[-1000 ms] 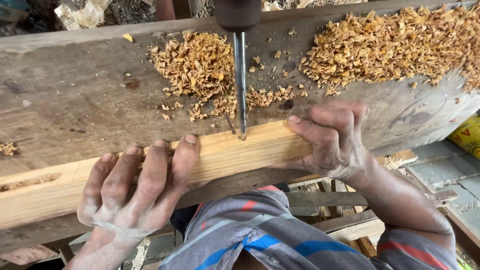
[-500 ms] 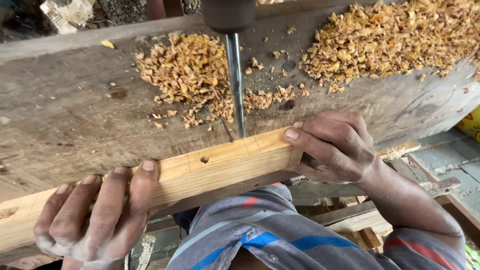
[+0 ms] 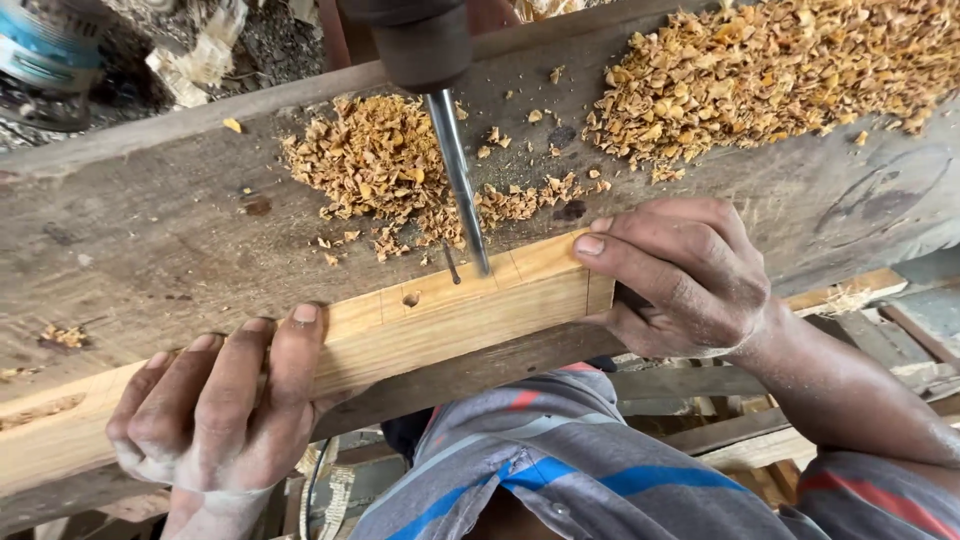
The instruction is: The person uses a metal square to mark a wooden plank, then positions it under a drill press to drill multiple holes along the marked line. They repeatedly reposition the plank to drill a series of holes, creating a pattern of holes along the wood's length.
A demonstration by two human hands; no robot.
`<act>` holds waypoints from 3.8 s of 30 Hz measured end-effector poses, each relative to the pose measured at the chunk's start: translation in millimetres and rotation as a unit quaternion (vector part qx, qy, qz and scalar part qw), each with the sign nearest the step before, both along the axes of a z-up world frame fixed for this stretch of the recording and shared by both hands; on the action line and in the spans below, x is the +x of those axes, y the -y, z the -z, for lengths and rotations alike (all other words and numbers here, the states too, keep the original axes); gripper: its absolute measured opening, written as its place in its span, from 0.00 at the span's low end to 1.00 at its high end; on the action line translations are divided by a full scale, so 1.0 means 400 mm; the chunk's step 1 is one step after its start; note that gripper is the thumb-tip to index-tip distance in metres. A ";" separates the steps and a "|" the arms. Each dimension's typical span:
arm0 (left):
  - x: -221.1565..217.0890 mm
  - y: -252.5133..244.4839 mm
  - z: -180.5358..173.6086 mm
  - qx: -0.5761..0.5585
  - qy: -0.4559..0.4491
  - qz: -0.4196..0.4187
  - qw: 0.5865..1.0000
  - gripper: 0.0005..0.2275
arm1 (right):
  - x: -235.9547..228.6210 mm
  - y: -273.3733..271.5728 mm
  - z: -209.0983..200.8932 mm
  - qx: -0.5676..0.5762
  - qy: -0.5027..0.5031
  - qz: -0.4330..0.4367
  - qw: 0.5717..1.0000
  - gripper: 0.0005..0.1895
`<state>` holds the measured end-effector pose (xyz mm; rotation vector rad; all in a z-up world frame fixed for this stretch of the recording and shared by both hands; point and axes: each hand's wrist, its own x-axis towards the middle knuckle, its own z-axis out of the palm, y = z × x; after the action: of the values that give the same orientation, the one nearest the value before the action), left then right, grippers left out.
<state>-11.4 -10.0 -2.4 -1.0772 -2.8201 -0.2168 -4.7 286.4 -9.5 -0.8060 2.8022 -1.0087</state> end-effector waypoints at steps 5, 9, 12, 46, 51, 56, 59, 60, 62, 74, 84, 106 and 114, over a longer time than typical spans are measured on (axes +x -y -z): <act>0.001 -0.005 -0.003 0.006 0.002 -0.013 1.000 0.05 | 0.000 -0.001 0.000 -0.019 -0.010 0.014 1.000 0.14; -0.003 -0.007 -0.003 0.008 -0.001 -0.017 1.000 0.04 | -0.001 0.000 -0.001 -0.016 -0.015 0.016 1.000 0.14; -0.001 -0.003 -0.007 0.001 0.002 -0.019 1.000 0.05 | -0.002 0.005 -0.002 -0.015 -0.014 0.010 1.000 0.15; -0.046 -0.008 -0.026 -0.019 -0.007 -0.041 0.999 0.03 | -0.019 0.030 -0.011 -0.009 -0.003 0.050 0.999 0.15; -0.050 -0.005 -0.027 -0.008 0.003 -0.043 0.999 0.03 | -0.022 0.033 -0.012 -0.025 0.003 0.058 0.998 0.15; -0.051 -0.005 -0.029 -0.005 -0.002 -0.042 0.999 0.03 | -0.017 0.025 -0.004 -0.049 0.010 0.053 0.997 0.09; -0.048 -0.002 -0.031 -0.002 -0.005 -0.041 0.999 0.04 | -0.033 0.025 -0.019 -0.035 0.016 0.022 0.999 0.14; -0.038 0.004 -0.028 -0.004 0.002 -0.042 0.999 0.04 | -0.026 0.023 -0.014 -0.036 0.023 0.022 0.999 0.14; -0.018 0.016 -0.021 -0.006 0.027 -0.022 0.999 0.03 | -0.013 0.018 -0.004 -0.030 0.022 0.006 0.999 0.16; 0.019 -0.002 0.012 -0.004 -0.008 -0.017 1.000 0.02 | 0.009 -0.014 0.014 -0.022 0.056 -0.010 0.998 0.16; -0.004 -0.005 0.012 -0.002 -0.004 -0.022 1.000 0.01 | 0.002 -0.008 0.017 -0.033 0.032 0.010 0.999 0.14; -0.021 -0.024 -0.005 -0.005 0.017 -0.031 0.999 0.04 | 0.004 -0.007 0.015 -0.043 0.030 0.038 0.998 0.15; -0.030 -0.025 -0.008 -0.008 0.006 -0.033 0.999 0.03 | 0.003 -0.002 0.009 -0.019 0.026 0.052 0.998 0.12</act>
<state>-23.6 0.2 0.8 -0.9866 -2.8678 -0.1949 -3.7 287.0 -13.0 -0.6328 2.8144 -1.0843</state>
